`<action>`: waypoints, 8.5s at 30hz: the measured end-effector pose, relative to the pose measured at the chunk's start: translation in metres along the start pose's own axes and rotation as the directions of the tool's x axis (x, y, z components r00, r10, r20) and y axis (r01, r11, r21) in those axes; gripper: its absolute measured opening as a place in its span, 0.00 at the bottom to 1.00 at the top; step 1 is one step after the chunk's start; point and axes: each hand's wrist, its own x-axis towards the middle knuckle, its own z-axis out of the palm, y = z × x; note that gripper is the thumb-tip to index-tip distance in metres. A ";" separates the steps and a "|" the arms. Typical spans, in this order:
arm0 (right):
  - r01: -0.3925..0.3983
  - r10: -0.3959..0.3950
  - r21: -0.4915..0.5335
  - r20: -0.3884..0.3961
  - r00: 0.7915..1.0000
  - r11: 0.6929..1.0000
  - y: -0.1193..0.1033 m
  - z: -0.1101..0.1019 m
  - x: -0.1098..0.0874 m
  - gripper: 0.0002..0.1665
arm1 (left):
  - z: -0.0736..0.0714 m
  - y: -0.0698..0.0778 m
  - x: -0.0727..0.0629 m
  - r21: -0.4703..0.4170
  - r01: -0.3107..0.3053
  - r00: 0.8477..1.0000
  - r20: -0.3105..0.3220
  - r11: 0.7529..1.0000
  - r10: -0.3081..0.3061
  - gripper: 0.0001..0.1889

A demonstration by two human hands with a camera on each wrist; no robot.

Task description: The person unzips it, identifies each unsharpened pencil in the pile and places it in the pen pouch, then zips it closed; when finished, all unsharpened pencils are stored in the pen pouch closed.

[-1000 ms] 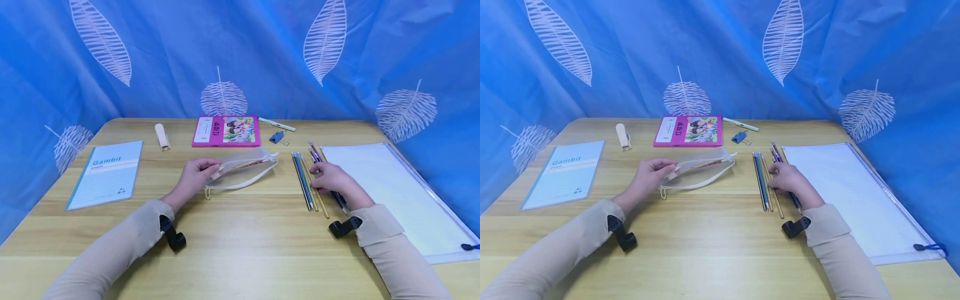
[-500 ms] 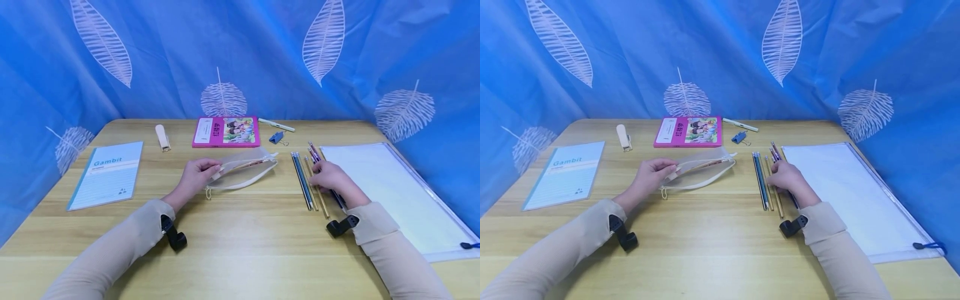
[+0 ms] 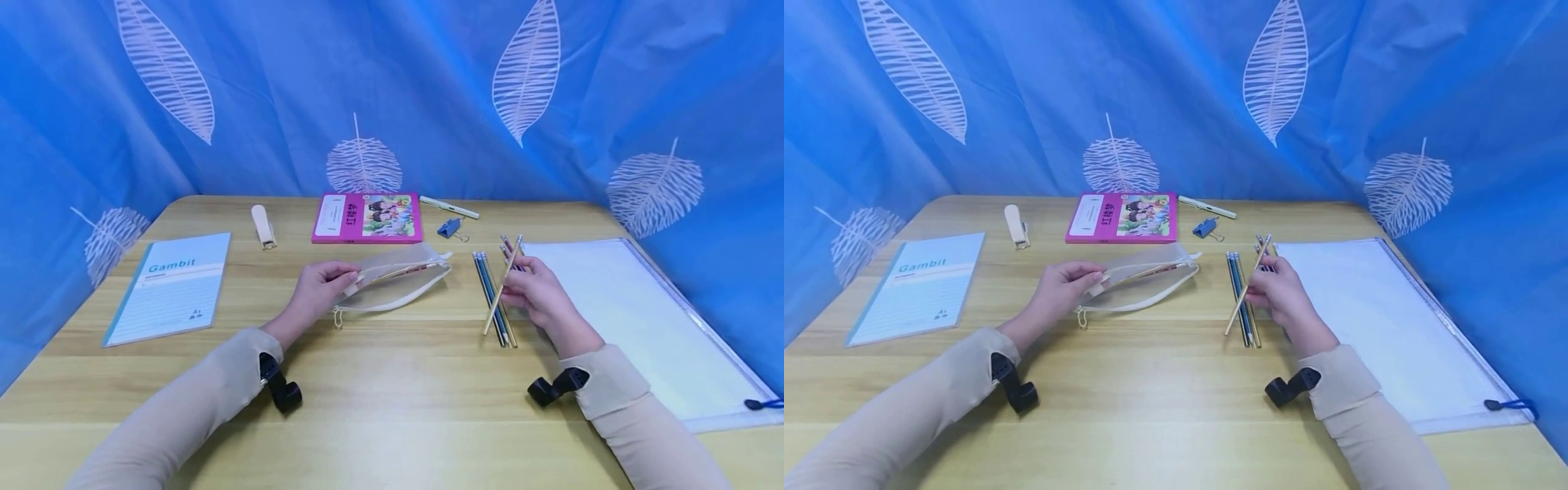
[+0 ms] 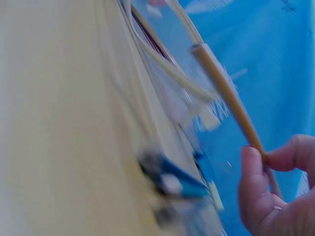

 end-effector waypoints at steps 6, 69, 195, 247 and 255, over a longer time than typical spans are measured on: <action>0.037 -0.001 0.258 -0.136 0.991 0.965 0.007 0.034 0.001 0.21 | 0.000 -0.001 0.001 0.002 -0.015 1.000 -0.004 1.000 0.015 0.09; -0.153 0.105 0.138 0.304 0.947 0.979 0.017 0.071 0.014 0.16 | 0.011 0.002 -0.003 -0.134 0.020 1.000 0.023 0.991 -0.017 0.08; -0.151 0.151 0.303 0.022 0.988 0.941 0.044 0.160 0.015 0.19 | 0.018 0.001 -0.005 -0.070 -0.091 0.996 0.000 0.993 0.092 0.07; 0.259 -0.082 -0.846 0.251 0.965 0.466 0.005 -0.002 0.040 0.33 | 0.002 0.001 -0.009 -0.053 0.023 0.999 -0.029 0.998 -0.025 0.09; 0.274 -0.033 -0.890 0.282 0.959 0.365 -0.002 0.002 0.043 0.34 | 0.001 0.000 -0.008 -0.053 -0.002 1.000 -0.030 0.999 0.000 0.09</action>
